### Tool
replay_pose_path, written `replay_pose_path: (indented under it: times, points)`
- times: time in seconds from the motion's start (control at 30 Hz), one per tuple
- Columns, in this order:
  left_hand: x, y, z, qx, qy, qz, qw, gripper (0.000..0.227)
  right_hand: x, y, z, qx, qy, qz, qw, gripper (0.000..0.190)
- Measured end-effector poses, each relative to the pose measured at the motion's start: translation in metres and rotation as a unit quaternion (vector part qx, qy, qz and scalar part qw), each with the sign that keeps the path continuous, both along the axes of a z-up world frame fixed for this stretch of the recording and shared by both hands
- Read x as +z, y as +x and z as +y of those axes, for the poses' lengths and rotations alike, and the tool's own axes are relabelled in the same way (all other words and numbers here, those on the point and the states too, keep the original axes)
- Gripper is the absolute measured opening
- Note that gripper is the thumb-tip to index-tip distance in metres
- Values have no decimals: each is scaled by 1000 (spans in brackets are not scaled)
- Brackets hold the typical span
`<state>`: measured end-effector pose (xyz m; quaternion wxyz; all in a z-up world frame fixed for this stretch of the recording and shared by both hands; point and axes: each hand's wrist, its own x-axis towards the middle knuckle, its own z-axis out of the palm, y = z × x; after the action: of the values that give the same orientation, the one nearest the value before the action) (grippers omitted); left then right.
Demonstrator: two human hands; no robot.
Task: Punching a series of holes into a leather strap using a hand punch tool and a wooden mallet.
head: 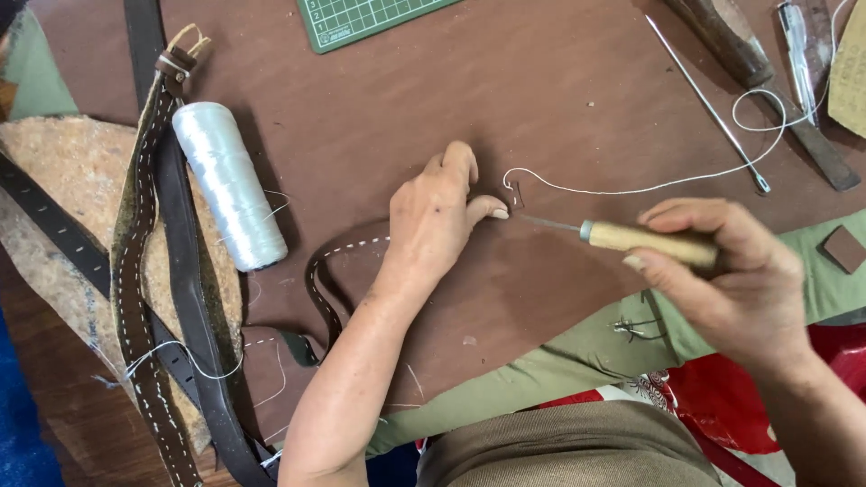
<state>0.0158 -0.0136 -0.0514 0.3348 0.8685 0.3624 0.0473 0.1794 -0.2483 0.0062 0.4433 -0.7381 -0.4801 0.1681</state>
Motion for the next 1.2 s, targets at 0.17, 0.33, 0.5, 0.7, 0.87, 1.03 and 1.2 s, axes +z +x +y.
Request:
replay_pose_path:
  times: [0.17,0.33,0.5,0.7,0.87,1.03,1.2]
  points:
    - [-14,-10,6,-44,20,-79,996,28,20,-1,22,-14,50,101,994,31]
    - [-10,-10,8,-49,-7,-53,997,21,9,8,38,49,122,-37,991,42]
    - [-12,-10,9,-50,-10,-58,997,25,9,13,54,104,113,-112,982,42]
    - [-19,-9,10,-50,-3,-62,997,24,1,11,58,66,64,-191,977,39]
    - [-17,-8,12,-59,-8,-63,996,24,-1,9,58,54,46,-194,978,36]
    - [-18,-7,12,-57,-11,-60,997,23,-7,11,56,43,34,-219,974,37]
    - [-18,-7,13,-56,-8,-67,996,23,-8,12,57,40,40,-216,975,37]
